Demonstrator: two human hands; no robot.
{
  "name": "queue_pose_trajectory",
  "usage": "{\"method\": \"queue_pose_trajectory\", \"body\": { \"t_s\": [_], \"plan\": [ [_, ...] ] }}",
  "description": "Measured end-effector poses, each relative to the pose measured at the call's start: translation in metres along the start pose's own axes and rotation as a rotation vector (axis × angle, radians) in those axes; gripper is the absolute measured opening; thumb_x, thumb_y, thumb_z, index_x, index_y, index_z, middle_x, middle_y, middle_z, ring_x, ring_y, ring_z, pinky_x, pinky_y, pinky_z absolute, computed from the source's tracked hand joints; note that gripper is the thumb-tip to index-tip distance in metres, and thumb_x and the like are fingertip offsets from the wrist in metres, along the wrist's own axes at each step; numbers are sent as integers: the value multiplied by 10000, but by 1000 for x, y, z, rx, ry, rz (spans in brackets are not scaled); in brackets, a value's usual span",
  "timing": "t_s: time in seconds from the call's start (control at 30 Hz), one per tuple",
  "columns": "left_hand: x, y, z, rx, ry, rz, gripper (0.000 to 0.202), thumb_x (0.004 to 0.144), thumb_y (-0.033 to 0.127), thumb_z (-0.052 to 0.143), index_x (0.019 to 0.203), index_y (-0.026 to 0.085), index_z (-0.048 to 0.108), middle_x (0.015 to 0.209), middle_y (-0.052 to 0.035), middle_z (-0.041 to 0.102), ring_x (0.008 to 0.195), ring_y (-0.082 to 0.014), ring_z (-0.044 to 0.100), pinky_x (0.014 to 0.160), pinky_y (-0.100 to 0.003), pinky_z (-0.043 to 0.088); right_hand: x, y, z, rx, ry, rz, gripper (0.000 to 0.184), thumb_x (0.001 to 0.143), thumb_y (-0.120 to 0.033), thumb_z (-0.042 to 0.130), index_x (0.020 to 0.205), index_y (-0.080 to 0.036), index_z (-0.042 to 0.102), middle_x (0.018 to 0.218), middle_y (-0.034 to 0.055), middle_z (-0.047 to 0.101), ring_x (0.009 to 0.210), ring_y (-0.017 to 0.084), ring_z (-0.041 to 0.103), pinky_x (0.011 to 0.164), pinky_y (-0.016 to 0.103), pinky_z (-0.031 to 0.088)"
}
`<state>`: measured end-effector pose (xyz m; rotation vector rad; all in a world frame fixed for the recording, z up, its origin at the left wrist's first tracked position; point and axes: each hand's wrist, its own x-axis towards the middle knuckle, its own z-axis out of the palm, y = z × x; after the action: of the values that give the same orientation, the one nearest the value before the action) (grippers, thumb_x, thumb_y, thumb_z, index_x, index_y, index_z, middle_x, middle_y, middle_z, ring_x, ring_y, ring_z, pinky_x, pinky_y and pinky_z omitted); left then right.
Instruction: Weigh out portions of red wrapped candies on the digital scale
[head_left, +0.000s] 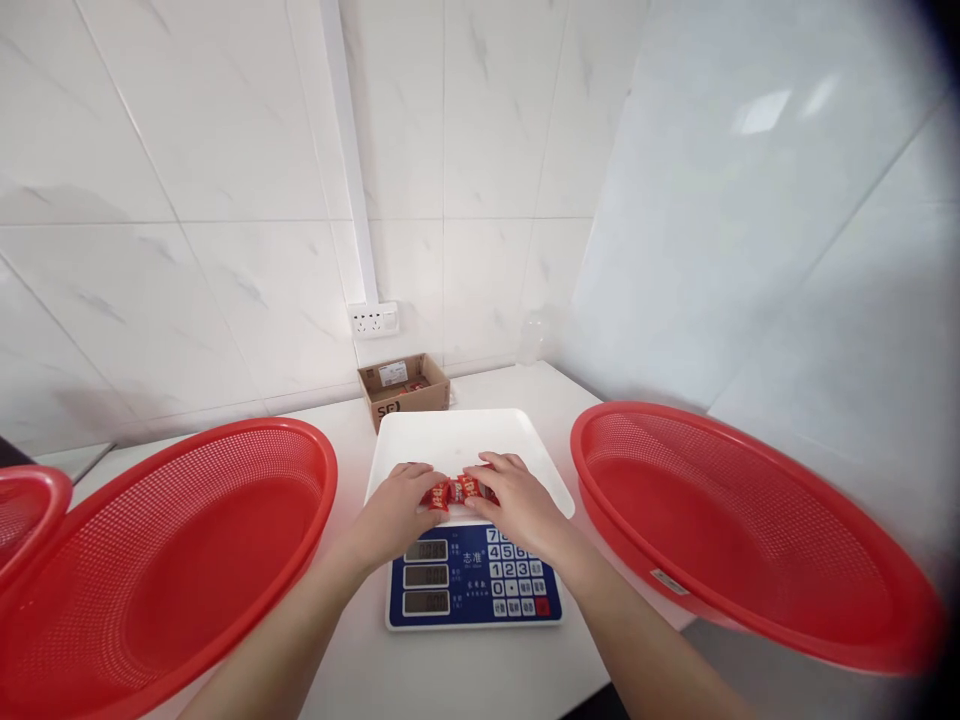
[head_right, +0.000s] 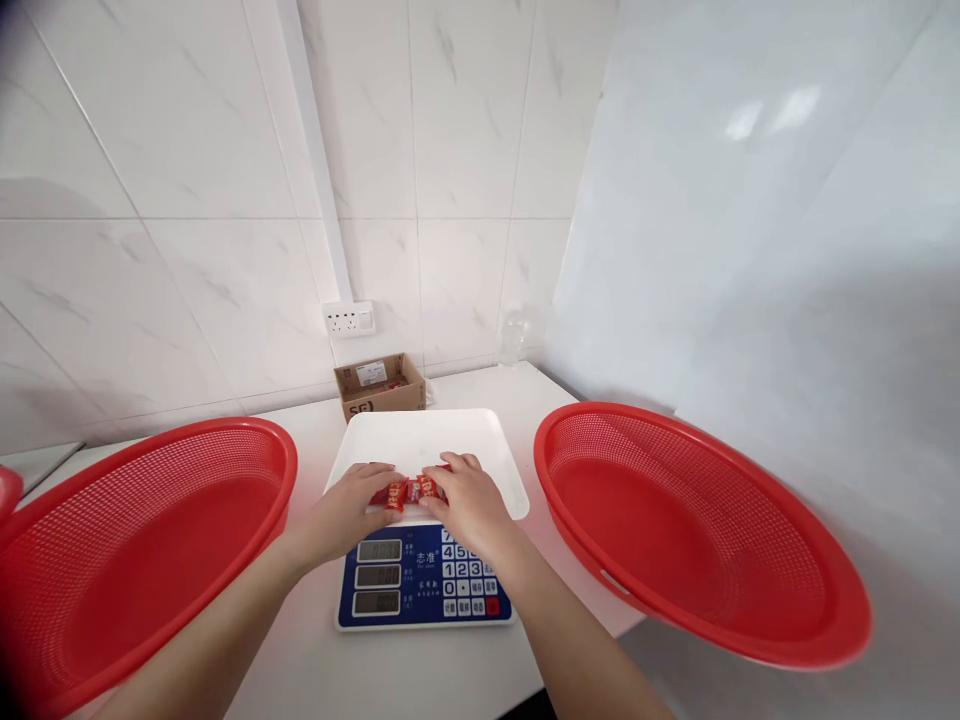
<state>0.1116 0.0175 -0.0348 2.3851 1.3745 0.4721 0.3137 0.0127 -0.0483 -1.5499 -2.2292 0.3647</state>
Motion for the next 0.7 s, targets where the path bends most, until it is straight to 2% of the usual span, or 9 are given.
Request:
{"method": "queue_pose_trajectory", "body": {
  "t_s": [0.1, 0.2, 0.37, 0.57, 0.7],
  "plan": [
    [8, -3, 1, 45, 0, 6, 273, 821, 183, 517, 1058, 246, 637, 1130, -25, 649, 1101, -225, 523, 941, -348, 415, 3, 0, 1, -2, -25, -14, 352, 854, -335, 536, 1170, -224, 643, 1302, 94, 547, 1211, 276, 422, 990, 398, 377],
    [18, -9, 3, 95, 25, -25, 280, 855, 161, 479, 1090, 210, 623, 1135, -60, 648, 1097, -238, 523, 949, -386, 414, 3, 4, 1, -1, -8, -3, 321, 875, -308, 494, 1130, -218, 667, 1246, 99, 582, 1177, 267, 447, 977, 388, 383],
    [40, -18, 8, 142, 58, -35, 289, 884, 304, 540, 1138, 167, 571, 1181, -85, 590, 1074, -226, 561, 919, -466, 454, 2, 6, 1, 8, -16, 8, 313, 859, -214, 485, 1104, -213, 679, 1209, 98, 607, 1158, 265, 471, 961, 383, 391],
    [74, -16, 12, 95, 60, 38, 316, 880, 332, 550, 1148, 165, 557, 1166, -83, 587, 995, -207, 595, 840, -428, 508, 3, -6, 1, 93, -48, -5, 282, 818, -176, 529, 1031, -230, 706, 1223, 81, 601, 1177, 248, 484, 989, 368, 379],
    [73, -4, 12, 26, 36, 118, 287, 884, 332, 545, 1110, 159, 574, 1117, -73, 609, 948, -190, 610, 812, -404, 519, 3, -5, 0, 173, -57, -22, 271, 818, -248, 563, 1054, -241, 696, 1259, 79, 580, 1188, 247, 488, 1002, 375, 375]
  ]
}}
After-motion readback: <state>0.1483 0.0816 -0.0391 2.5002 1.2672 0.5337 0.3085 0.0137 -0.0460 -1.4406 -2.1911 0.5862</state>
